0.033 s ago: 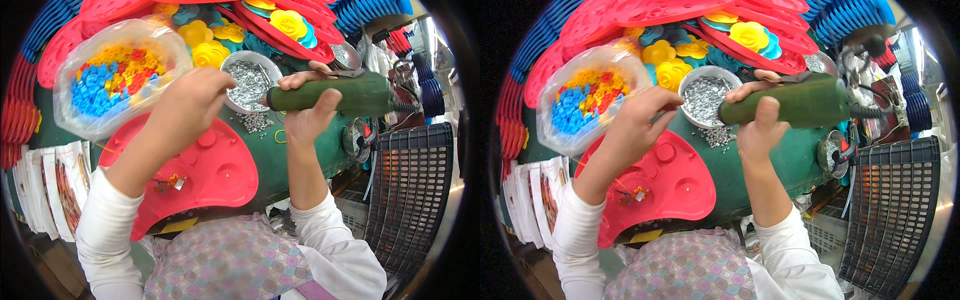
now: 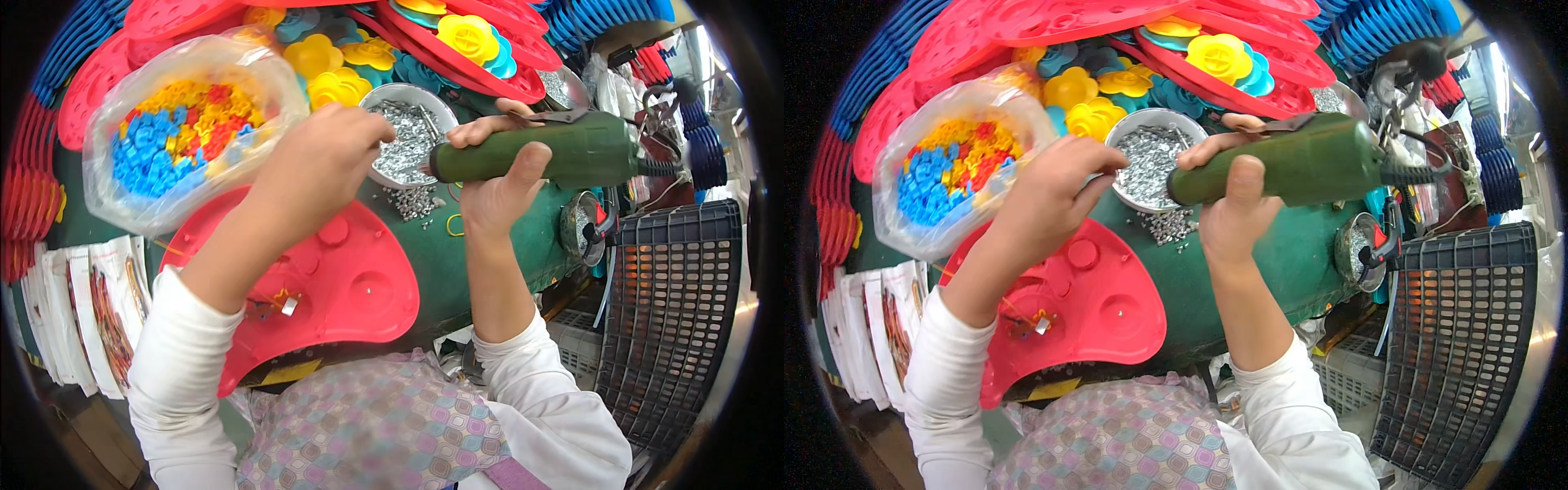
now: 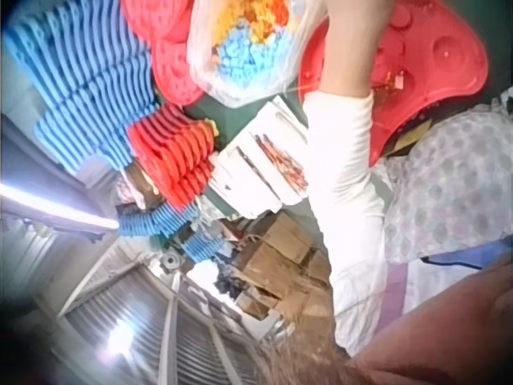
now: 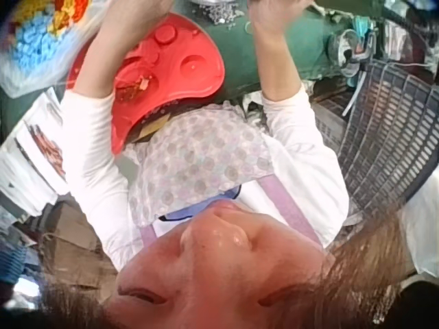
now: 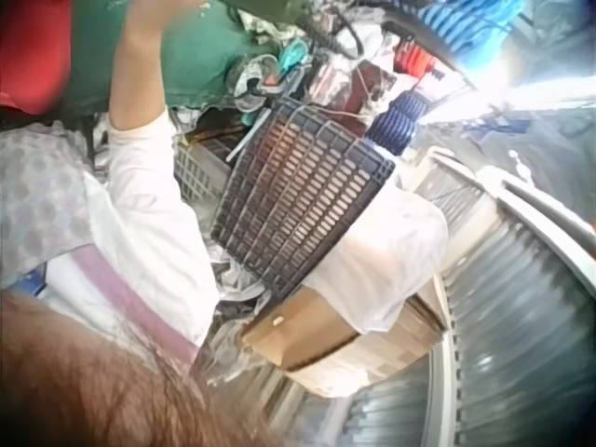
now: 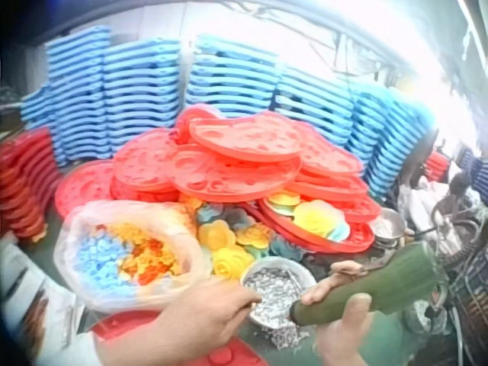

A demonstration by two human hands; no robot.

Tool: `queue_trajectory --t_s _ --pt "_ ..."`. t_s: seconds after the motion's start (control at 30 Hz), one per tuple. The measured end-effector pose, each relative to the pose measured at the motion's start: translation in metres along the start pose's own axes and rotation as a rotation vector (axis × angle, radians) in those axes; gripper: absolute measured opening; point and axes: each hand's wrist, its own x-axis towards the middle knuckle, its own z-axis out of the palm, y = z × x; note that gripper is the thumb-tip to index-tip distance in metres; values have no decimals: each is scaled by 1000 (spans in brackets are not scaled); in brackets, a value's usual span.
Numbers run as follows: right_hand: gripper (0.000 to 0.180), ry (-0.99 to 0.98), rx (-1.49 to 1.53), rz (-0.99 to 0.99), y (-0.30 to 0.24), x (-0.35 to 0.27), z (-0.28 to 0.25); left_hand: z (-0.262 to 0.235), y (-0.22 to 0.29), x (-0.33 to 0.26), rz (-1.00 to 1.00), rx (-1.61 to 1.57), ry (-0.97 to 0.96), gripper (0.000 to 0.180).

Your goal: The person assembles small decorative items by placing star-shaped pieces on a pink plastic tray and using a green rotary tool to work on them. They repeatedly pick up and position the pieces, apply the tool, and adjust the components on the tray.

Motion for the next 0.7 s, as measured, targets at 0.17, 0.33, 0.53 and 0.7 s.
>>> queue_trajectory --t_s 0.17,0.33,0.53,0.7 --pt "88 -62 59 93 14 2 -4 39 -22 32 6 423 -576 16" --pt "95 -20 273 72 14 8 -6 38 -25 32 -39 141 -456 18" --pt "103 -56 444 -19 4 15 -9 45 -33 23 -1 27 -313 20" --pt "102 -71 459 -15 -10 16 -6 37 -22 13 5 -58 -128 19"
